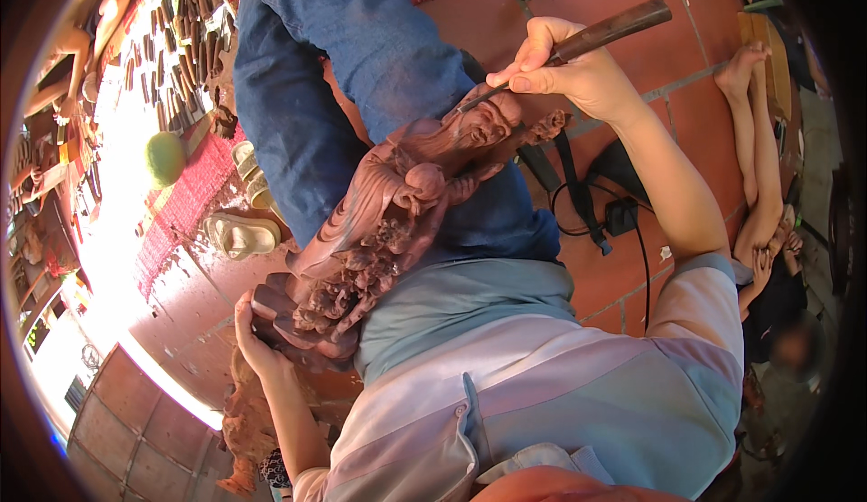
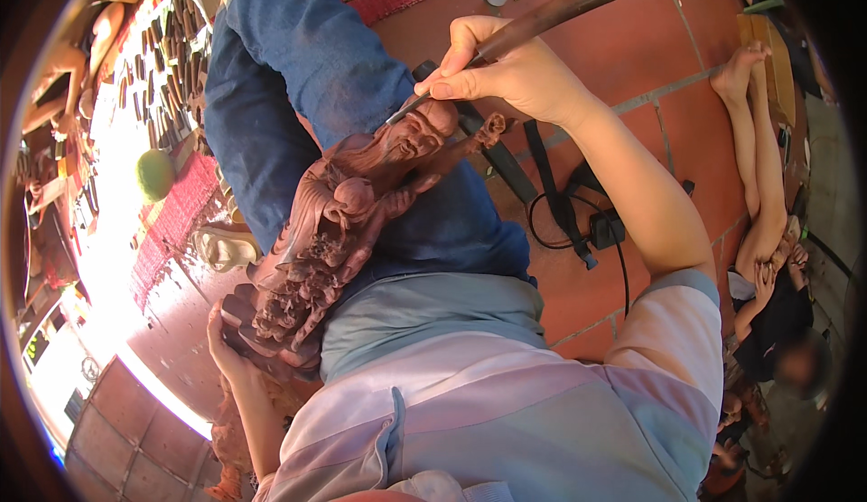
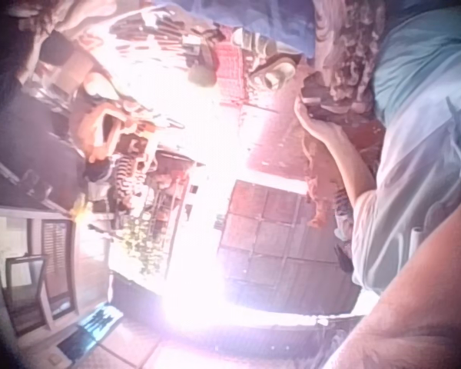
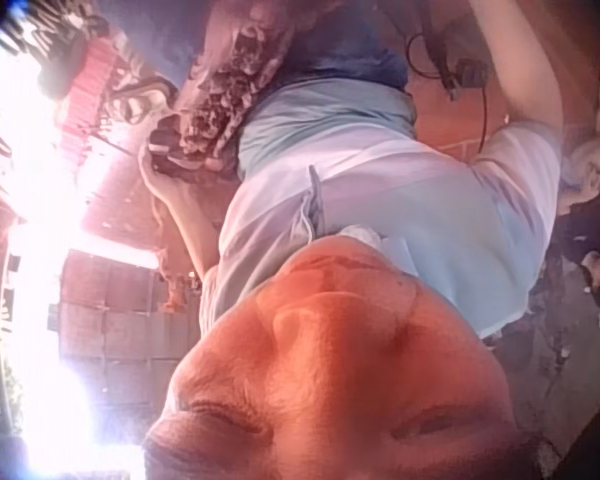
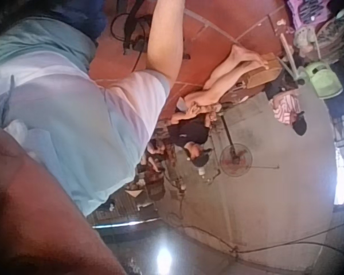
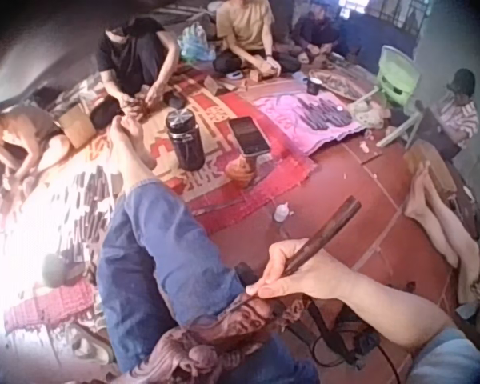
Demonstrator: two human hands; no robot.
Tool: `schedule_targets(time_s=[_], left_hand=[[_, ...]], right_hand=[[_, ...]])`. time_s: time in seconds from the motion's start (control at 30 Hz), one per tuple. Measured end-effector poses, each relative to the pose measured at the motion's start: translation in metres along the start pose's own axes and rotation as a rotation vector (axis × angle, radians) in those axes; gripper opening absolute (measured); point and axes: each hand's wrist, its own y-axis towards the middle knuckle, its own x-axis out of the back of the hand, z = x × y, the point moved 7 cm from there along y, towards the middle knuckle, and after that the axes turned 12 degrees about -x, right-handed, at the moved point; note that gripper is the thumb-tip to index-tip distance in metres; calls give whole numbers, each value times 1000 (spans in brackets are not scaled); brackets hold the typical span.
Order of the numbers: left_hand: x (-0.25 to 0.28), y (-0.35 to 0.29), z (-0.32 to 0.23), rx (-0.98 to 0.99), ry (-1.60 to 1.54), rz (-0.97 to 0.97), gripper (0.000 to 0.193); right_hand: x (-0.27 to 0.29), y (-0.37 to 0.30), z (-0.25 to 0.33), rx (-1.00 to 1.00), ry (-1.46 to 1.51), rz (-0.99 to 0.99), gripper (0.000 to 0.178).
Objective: The person carves a wooden sculpture of a figure using a chisel and a mallet while sitting on the floor. They hold the sculpture between their legs and use the tools to refine the facial features and details of the carving.
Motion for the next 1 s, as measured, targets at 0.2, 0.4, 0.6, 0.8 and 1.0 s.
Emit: schedule_targets(time_s=[0.2,0.4,0.6,0.8,1.0], left_hand=[[0,-1,0,-9,-4,-6,19],[1,-1,0,-15,14,-15,20],[1,0,3,6,-15,30,20],[2,-1,3,5,-9,-21,21],[8,3,4,-5,-14,-21,20]], right_hand=[[0,0,-5,-16,11,-26,24],[-3,-4,9,60,-29,6,23],[-3,-1,3,21,13,-29,23],[-2,2,-3,-10,21,-29,23],[1,9,-15,-115,65,38,22]])
